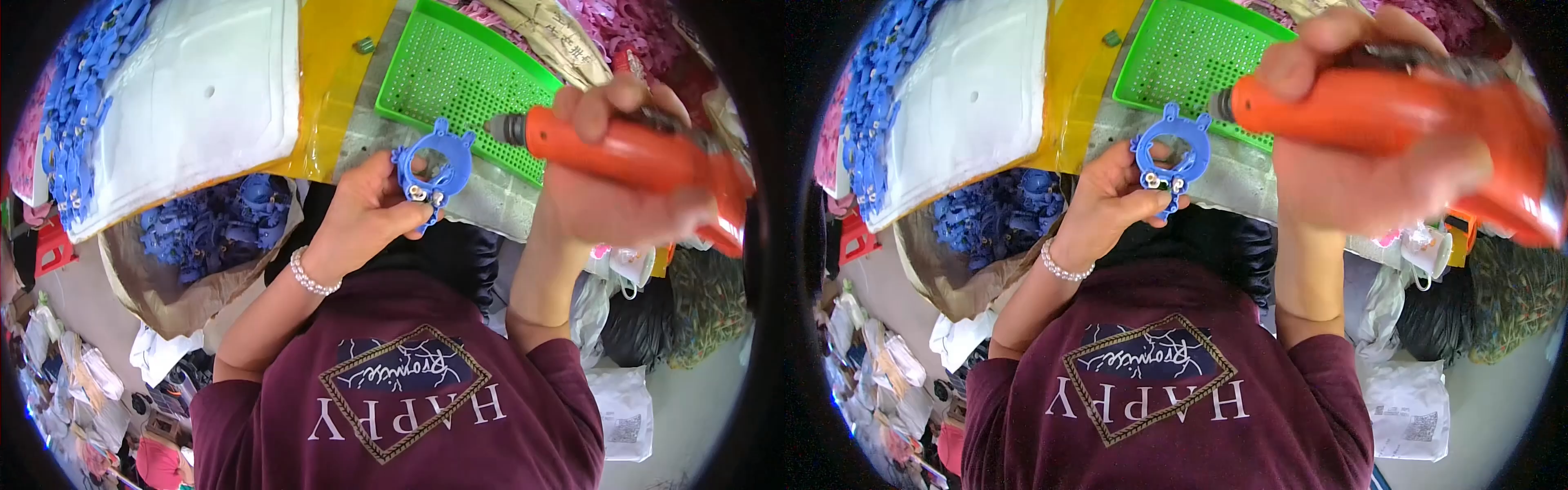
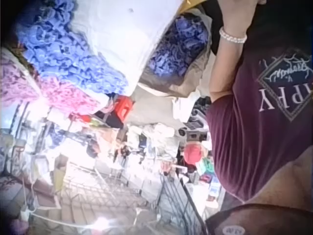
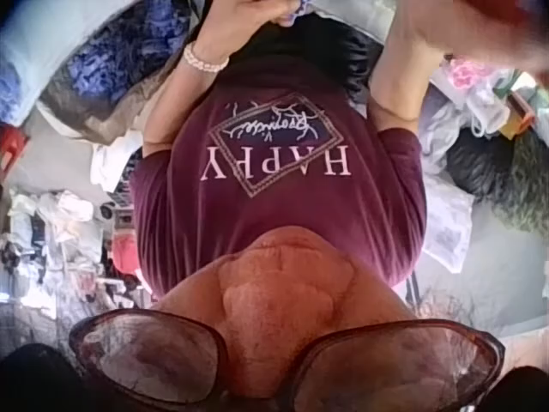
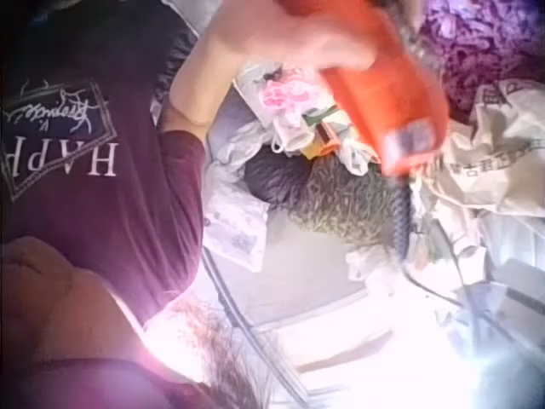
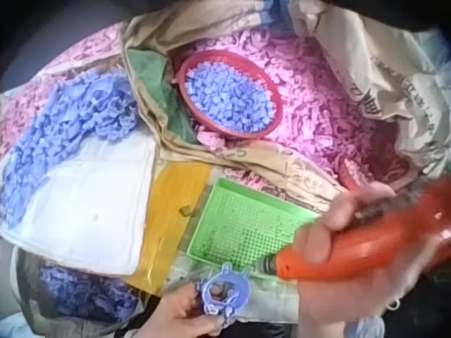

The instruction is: Assembling blue plastic toy frames by using an electric screwdriver to secure small components.

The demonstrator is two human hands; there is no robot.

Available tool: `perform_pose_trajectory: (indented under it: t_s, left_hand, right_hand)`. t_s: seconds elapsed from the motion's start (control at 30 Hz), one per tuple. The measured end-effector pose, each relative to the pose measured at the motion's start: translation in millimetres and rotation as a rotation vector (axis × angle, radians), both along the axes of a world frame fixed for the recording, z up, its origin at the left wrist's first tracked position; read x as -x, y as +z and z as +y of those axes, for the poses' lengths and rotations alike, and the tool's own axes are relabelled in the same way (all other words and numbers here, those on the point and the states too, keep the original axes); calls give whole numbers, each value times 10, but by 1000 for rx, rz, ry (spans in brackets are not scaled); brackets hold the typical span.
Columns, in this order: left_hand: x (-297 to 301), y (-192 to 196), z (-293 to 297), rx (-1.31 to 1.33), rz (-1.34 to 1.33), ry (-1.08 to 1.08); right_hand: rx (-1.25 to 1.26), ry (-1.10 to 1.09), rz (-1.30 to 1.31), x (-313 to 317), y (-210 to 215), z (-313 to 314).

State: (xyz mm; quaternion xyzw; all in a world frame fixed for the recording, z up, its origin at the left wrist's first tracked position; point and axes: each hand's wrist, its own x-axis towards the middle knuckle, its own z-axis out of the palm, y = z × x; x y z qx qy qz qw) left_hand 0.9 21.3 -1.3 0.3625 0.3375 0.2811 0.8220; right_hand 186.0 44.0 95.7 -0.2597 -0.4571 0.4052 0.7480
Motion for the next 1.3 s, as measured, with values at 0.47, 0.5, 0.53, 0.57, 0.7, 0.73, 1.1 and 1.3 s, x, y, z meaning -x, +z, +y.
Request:
perform_pose_trajectory:
  t_s: [0.47,0.5,0.53,0.57,0.7,0.73,1.1,1.3]
  left_hand:
    - [-7,18,-32,33,-39,105]
    - [-10,24,-33,45,-33,106]
    - [-18,33,-29,45,-37,104]
    - [-27,48,-23,46,-40,108]
    - [-53,26,-28,35,-27,139]
    - [-70,19,-37,36,-27,141]
    - [-111,-66,-45,81,-132,199]
    - [157,74,-61,36,-64,121]
  right_hand:
    - [-7,313,-177,282,-175,-355]
    - [35,282,-130,303,-180,-364]
    - [36,280,-133,304,-189,-368]
    - [50,272,-142,304,-204,-370]
    - [102,260,-163,318,-287,-349]
    - [103,261,-162,321,-291,-347]
    - [-64,241,-109,376,-248,-296]
    - [-1,81,-35,289,-19,-196]
